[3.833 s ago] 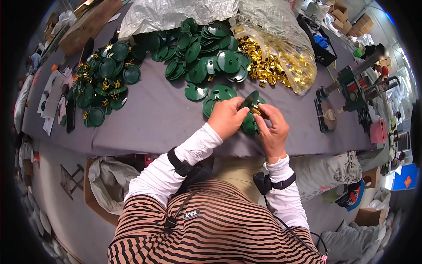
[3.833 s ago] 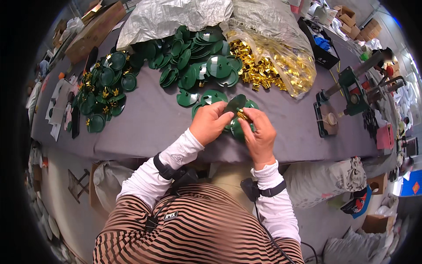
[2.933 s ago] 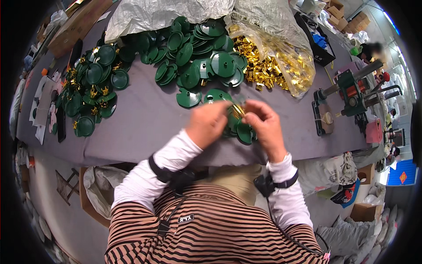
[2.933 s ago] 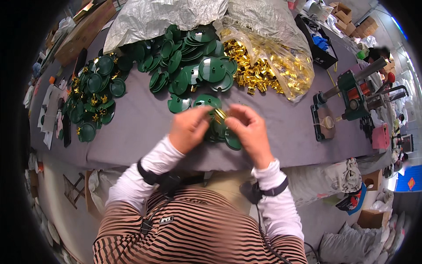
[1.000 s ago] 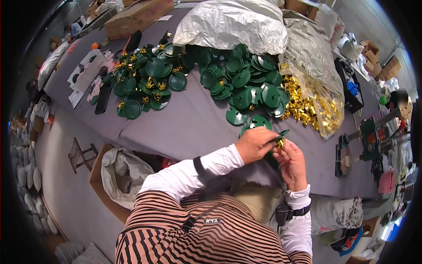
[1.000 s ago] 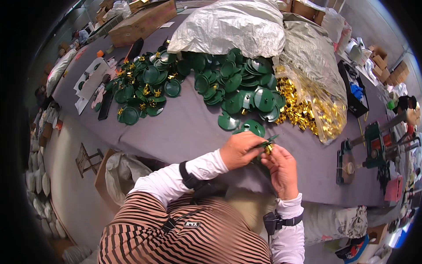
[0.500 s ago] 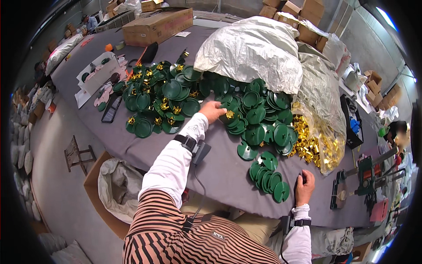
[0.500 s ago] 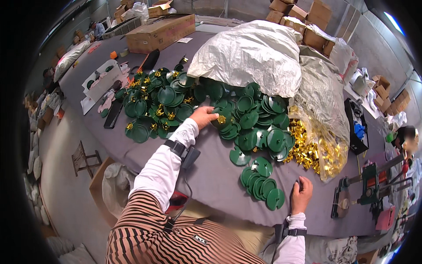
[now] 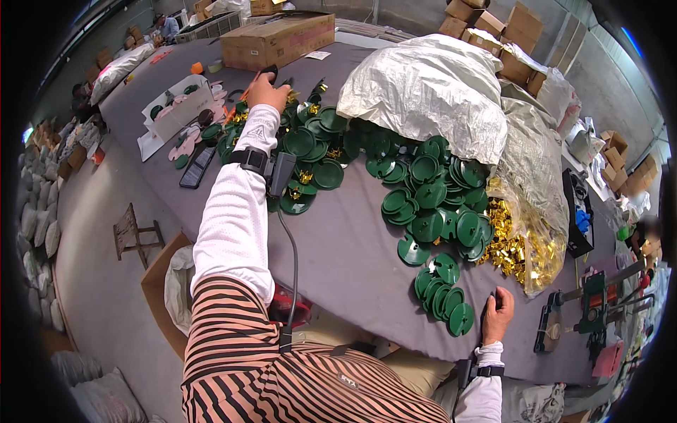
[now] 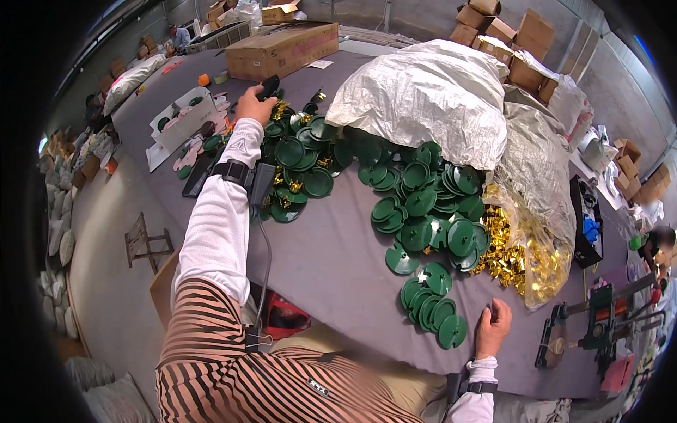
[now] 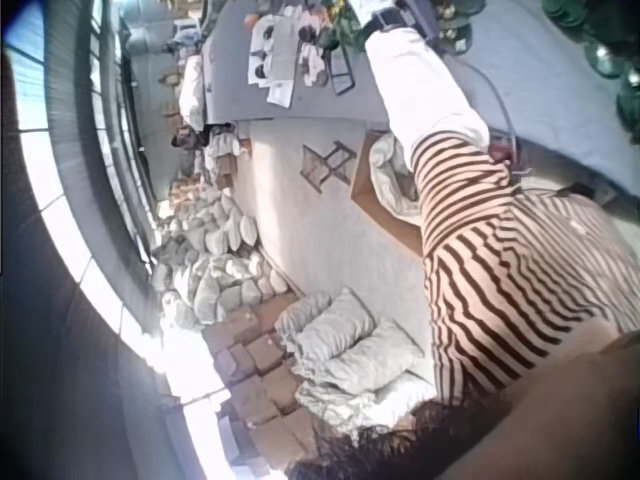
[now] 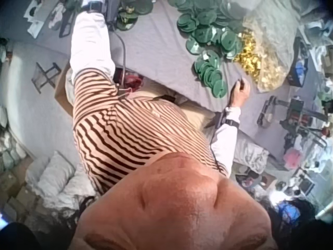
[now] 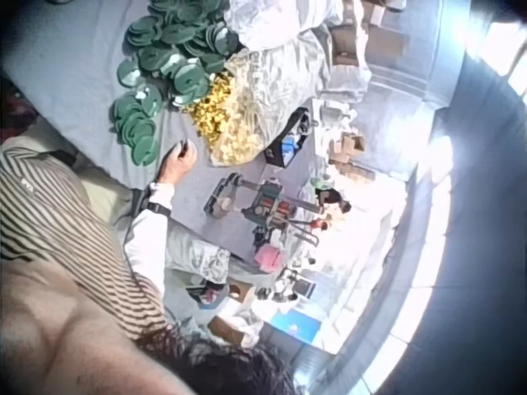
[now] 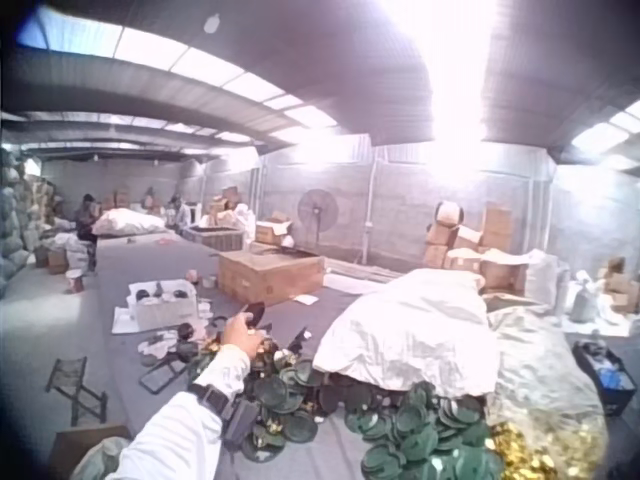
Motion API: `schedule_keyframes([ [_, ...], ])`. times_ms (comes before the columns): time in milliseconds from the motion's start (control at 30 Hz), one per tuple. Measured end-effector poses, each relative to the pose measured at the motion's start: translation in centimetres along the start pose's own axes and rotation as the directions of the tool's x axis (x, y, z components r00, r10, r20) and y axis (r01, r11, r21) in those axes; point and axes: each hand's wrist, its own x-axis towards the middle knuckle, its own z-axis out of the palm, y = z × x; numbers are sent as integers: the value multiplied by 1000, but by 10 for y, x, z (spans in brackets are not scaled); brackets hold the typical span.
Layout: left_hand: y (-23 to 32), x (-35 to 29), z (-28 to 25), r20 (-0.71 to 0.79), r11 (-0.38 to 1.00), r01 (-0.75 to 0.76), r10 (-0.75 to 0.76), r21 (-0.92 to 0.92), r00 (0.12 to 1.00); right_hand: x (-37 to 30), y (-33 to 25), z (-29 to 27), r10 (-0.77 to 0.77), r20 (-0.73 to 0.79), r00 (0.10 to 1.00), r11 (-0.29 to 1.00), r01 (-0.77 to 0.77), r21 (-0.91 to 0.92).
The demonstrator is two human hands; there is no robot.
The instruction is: The person assembles gold decorative components onto green circular plastic bases by hand.
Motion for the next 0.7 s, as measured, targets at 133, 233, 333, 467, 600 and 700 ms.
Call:
schedule_keyframes([
  [133,44,-51,29,-72,966,-203,194,-161,978,0,-3,-2,-68,-19,997,993,66,-103],
  [233,69,-119,87,361,927,-60,203,-371,910,-1,-1,-2,-101,-11,995,983,98,-157],
  [333,61,-133,152,467,983,-30,113,-181,877,-1,-14,-3,-122,0,992,977,120,-177],
  [467,54,-115,197,582,986,162,-153,37,799,1,-19,-1,-131,15,991,970,132,-206],
  [600,87,-130,211,545,964,201,-263,172,796,1,-20,-4,-123,14,992,964,123,-235],
  [700,91,-140,205,448,953,229,-297,200,843,-1,-16,-3,-131,-4,991,966,126,-224],
])
